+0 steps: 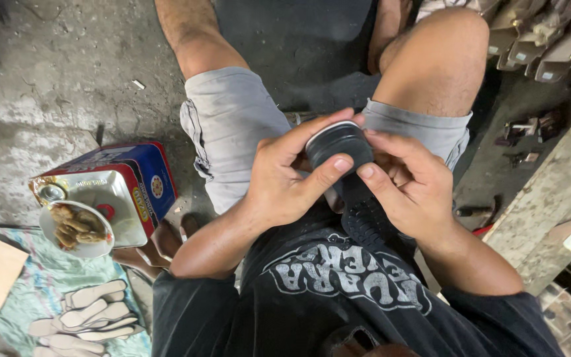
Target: The person sits on the floor and uses a hammer to attach a new sole to a sandal. They repeatedly pick up sandals, position the sole, and hammer it into place, then place the finished sandal aside.
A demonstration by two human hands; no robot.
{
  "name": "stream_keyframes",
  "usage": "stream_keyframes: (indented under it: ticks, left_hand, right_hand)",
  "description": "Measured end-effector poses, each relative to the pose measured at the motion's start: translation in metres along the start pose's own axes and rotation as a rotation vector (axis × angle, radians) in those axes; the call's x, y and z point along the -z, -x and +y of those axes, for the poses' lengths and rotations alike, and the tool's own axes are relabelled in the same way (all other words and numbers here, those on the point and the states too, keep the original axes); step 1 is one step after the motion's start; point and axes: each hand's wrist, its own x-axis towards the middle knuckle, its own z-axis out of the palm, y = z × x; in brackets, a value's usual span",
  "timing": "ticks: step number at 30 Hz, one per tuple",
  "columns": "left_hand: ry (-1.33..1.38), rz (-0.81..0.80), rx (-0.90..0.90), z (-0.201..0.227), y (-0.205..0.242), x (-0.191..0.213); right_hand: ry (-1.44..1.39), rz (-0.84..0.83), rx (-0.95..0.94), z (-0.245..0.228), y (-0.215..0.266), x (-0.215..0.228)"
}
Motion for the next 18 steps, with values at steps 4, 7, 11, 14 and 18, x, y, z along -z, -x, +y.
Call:
stream_keyframes:
  ticks: [4, 7, 11, 14, 18]
  left_hand:
    - [0.130, 0.033, 0.035, -0.009, 0.001, -0.001]
    - [0.350, 0.118, 0.091, -0.021, 0.002, 0.012]
    - [0.631, 0.248, -0.058, -0.042, 0.002, 0.033]
    - [0.594, 0.269, -0.051, -0.049, 0.004, 0.036]
    - [0.292, 0.045, 0.152, -0.045, 0.007, 0.029]
  right_hand:
    - [0.105, -0.018, -0.115, -0.009, -0.002, 0.003]
    - [0.063, -0.045, -0.251, -0.024, 0.006, 0.015]
    - [0.545, -0.162, -0.507, -0.041, 0.009, 0.039]
    - [0.532, 0.056, -0.367, -0.045, 0.012, 0.053]
    - [0.524, 0.284, 0.113, -0.040, -0.003, 0.074]
